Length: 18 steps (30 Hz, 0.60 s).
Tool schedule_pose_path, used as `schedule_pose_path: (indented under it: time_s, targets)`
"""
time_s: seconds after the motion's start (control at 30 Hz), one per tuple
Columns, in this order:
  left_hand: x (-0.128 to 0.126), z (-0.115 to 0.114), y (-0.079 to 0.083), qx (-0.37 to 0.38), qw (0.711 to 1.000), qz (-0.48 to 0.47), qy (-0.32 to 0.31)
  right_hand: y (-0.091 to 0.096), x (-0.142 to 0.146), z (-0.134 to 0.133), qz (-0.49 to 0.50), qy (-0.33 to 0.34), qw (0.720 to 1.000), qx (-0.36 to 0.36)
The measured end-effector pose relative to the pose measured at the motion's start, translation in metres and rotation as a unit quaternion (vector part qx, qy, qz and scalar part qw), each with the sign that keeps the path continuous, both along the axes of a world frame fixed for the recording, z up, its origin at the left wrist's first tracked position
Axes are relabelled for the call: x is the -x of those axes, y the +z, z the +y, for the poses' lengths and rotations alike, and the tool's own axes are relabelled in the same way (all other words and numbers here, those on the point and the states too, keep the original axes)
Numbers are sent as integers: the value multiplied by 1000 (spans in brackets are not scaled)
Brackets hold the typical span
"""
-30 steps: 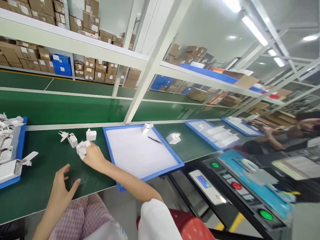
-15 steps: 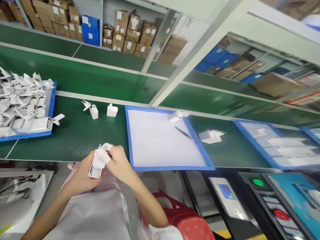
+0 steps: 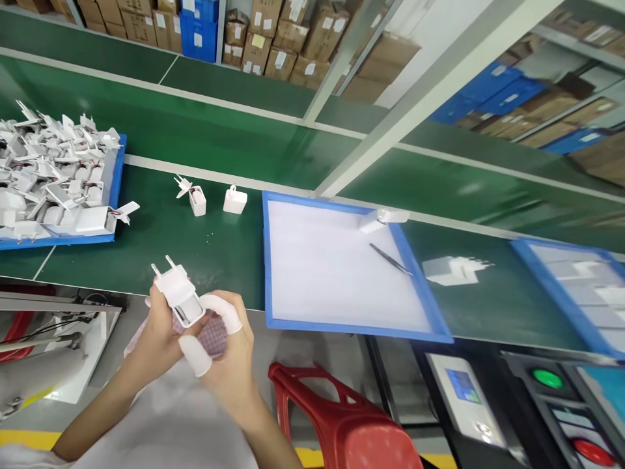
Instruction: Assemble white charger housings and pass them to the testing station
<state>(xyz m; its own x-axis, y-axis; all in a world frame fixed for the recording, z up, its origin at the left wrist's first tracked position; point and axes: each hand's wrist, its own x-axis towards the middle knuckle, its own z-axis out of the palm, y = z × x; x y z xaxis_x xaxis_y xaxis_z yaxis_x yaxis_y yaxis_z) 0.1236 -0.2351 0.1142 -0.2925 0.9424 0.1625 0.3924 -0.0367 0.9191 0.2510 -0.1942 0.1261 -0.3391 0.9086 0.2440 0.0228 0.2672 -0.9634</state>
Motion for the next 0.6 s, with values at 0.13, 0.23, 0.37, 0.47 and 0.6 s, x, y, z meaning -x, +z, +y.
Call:
schedule_pose_path:
  time_s: [0.13, 0.23, 0.37, 0.47, 0.6]
  targets:
    - [-7, 6, 4, -84, 986, 124, 71, 4, 6, -13, -80, -53, 995, -39]
    - [-12, 9, 1, -131, 967, 183, 122, 9, 14, -11, -94, -56, 994, -29]
    - [-15, 9, -6, -132, 951, 218, 176, 8, 19, -6, -95, -32, 994, -32]
    - [-15, 10, -12, -122, 948, 219, 195, 2, 22, -4, -97, 6, 994, -42]
    - [-14, 9, -16, -106, 960, 193, 172, -4, 23, -3, -92, -9, 995, -41]
